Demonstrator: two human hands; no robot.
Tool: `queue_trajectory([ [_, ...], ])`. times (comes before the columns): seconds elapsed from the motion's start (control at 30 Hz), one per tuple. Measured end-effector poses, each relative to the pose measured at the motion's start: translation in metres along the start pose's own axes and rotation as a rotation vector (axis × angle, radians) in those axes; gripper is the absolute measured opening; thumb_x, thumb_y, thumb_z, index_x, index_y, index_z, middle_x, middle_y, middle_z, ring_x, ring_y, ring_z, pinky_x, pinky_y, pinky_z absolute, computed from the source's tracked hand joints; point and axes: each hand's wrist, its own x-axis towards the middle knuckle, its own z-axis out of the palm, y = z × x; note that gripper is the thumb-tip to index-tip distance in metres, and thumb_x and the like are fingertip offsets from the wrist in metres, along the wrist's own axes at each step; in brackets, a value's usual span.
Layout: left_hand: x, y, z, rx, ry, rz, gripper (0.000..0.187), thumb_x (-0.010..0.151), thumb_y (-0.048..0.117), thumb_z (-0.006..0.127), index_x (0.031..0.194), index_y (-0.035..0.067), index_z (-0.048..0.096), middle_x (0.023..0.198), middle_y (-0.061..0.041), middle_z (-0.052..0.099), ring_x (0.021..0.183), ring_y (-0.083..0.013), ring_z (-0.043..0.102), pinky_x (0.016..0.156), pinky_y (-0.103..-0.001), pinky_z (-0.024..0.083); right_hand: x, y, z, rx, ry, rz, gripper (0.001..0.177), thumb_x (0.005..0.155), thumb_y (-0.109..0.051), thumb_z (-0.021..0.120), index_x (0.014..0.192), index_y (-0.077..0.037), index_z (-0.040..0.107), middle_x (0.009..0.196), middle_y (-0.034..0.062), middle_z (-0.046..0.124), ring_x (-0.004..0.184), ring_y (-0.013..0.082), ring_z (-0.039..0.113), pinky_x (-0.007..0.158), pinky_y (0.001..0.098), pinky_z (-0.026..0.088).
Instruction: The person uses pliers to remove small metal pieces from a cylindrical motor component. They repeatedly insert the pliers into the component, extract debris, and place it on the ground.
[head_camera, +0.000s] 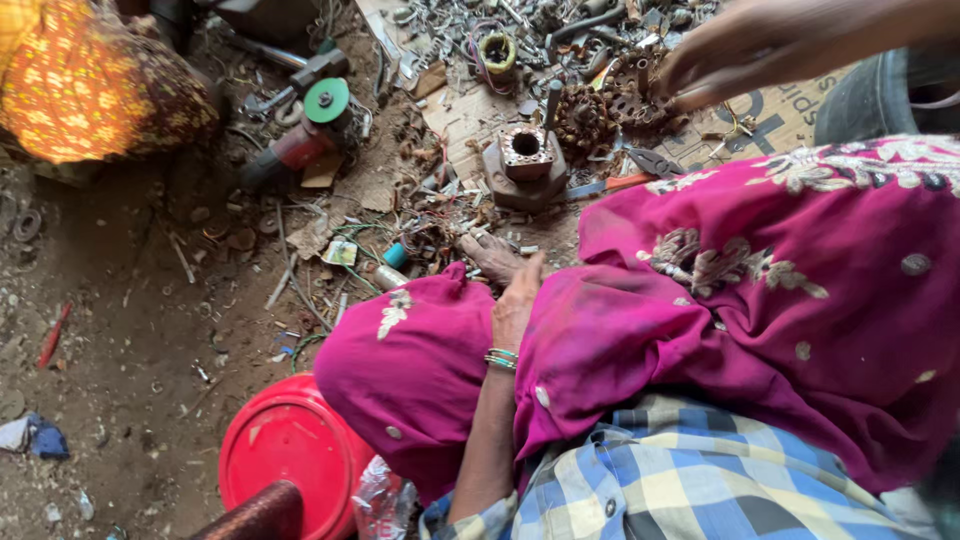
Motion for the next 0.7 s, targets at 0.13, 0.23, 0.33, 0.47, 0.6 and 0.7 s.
queue_trajectory([
  [0.13, 0.004, 0.008, 0.056, -0.089, -0.045, 0.129, 0.031, 0.097, 0.034, 0.051, 0.106, 0.017, 0.076, 0.095, -0.012, 0.076, 0.088, -0.0324, 0.072, 0.074, -0.050, 0.055, 0.096, 0.005, 0.040, -0.473, -0.139, -0.040, 0.047, 0.097, -0.046, 0.055, 0.094, -0.002, 0.069, 0.078, 0.0194, 0.071, 0.069, 0.0351, 0.067, 0.069, 0.0460, 0.054],
  [0.23, -0.010, 0.003, 0.087, -0.257, -0.001, 0.237, 0.031, 0.096, 0.035, 0.052, 0.105, 0.017, 0.075, 0.093, -0.012, 0.076, 0.086, -0.0328, 0.072, 0.074, -0.049, 0.056, 0.155, 0.060, 0.105, -0.667, -0.012, 0.132, 0.024, 0.088, -0.022, 0.062, 0.086, -0.001, 0.075, 0.084, 0.0168, 0.074, 0.077, 0.0331, 0.074, 0.070, 0.0452, 0.060],
  [0.33, -0.019, -0.011, 0.082, -0.296, 0.069, 0.311, 0.031, 0.094, 0.035, 0.052, 0.104, 0.017, 0.076, 0.091, -0.013, 0.076, 0.084, -0.0332, 0.072, 0.073, -0.049, 0.056, 0.198, 0.142, 0.165, -0.716, -0.074, 0.254, 0.019, 0.083, -0.016, 0.065, 0.089, -0.005, 0.079, 0.091, 0.0139, 0.077, 0.082, 0.0315, 0.075, 0.069, 0.0465, 0.061],
  [0.47, -0.001, -0.006, 0.024, 0.065, -0.172, -0.014, 0.027, 0.095, 0.029, 0.053, 0.094, 0.017, 0.077, 0.088, -0.013, 0.076, 0.079, -0.0314, 0.074, 0.066, -0.050, 0.057, 0.217, 0.229, 0.234, -0.645, -0.072, 0.444, 0.021, 0.085, -0.017, 0.064, 0.092, -0.006, 0.079, 0.094, 0.0139, 0.077, 0.082, 0.0320, 0.075, 0.067, 0.0481, 0.061],
  [0.6, 0.046, 0.011, -0.080, 0.404, -0.128, -0.246, 0.026, 0.095, 0.021, 0.053, 0.087, 0.015, 0.077, 0.086, -0.012, 0.077, 0.074, -0.0294, 0.076, 0.061, -0.050, 0.059, 0.217, 0.255, 0.266, -0.585, -0.054, 0.576, 0.023, 0.087, -0.019, 0.063, 0.096, -0.006, 0.080, 0.097, 0.0139, 0.077, 0.083, 0.0325, 0.076, 0.064, 0.0496, 0.061],
  [0.7, 0.095, 0.011, -0.158, 0.317, 0.115, -0.373, 0.026, 0.099, 0.033, 0.062, 0.099, 0.009, 0.072, 0.093, -0.015, 0.074, 0.083, -0.0337, 0.074, 0.070, -0.049, 0.058, 0.211, 0.256, 0.261, -0.558, -0.033, 0.668, 0.025, 0.088, -0.020, 0.062, 0.098, -0.007, 0.080, 0.099, 0.0140, 0.078, 0.083, 0.0329, 0.076, 0.062, 0.0508, 0.061],
])
